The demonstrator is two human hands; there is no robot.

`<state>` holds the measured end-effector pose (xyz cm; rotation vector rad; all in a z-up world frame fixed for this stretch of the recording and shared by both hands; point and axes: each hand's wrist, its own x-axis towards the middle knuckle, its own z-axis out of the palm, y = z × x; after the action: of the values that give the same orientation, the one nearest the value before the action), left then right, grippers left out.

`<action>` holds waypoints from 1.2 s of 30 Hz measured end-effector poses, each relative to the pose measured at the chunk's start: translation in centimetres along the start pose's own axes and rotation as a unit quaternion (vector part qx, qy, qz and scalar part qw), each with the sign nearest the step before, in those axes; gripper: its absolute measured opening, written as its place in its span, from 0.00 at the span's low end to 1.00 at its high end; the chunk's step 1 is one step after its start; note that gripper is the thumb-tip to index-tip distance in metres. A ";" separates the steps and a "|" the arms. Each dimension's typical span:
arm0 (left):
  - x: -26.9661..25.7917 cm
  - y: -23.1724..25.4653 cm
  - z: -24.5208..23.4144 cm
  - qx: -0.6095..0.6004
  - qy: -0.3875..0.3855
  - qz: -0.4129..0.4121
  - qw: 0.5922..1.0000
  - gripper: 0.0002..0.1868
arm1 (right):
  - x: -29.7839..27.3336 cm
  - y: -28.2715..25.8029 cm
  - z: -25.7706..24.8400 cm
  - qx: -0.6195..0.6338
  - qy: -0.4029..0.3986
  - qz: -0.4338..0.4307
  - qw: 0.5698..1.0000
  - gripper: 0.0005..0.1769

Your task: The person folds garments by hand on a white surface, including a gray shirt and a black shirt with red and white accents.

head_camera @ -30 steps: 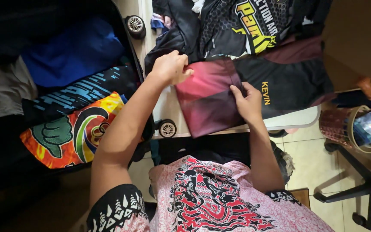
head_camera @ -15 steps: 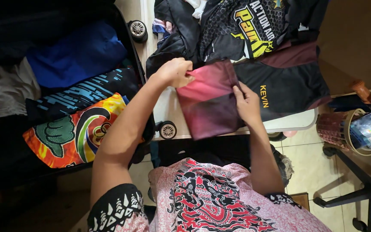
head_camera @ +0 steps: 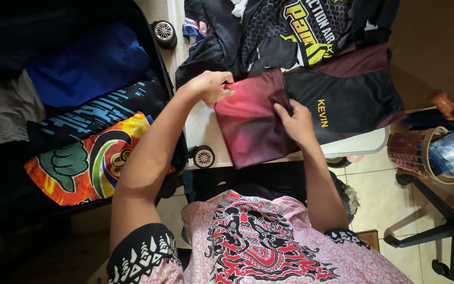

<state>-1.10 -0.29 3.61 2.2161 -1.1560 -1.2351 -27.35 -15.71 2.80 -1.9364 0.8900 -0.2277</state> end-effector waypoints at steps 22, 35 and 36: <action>-1.8 3.3 -2.6 -0.117 -0.108 -0.056 0.986 0.27 | -0.2 3.6 -1.5 0.052 -0.013 -0.040 0.998 0.13; 3.0 -2.1 -0.4 0.140 0.123 0.129 0.974 0.18 | -0.5 3.0 -1.7 0.039 0.021 -0.030 0.999 0.14; 2.7 -2.0 -0.4 0.156 0.126 0.115 0.973 0.17 | -0.4 3.1 -1.7 0.054 0.030 -0.030 0.998 0.14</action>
<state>0.93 -1.26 1.12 2.2881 -1.5304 -0.6945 -29.98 -17.48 1.21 -1.8664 0.8424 -0.3644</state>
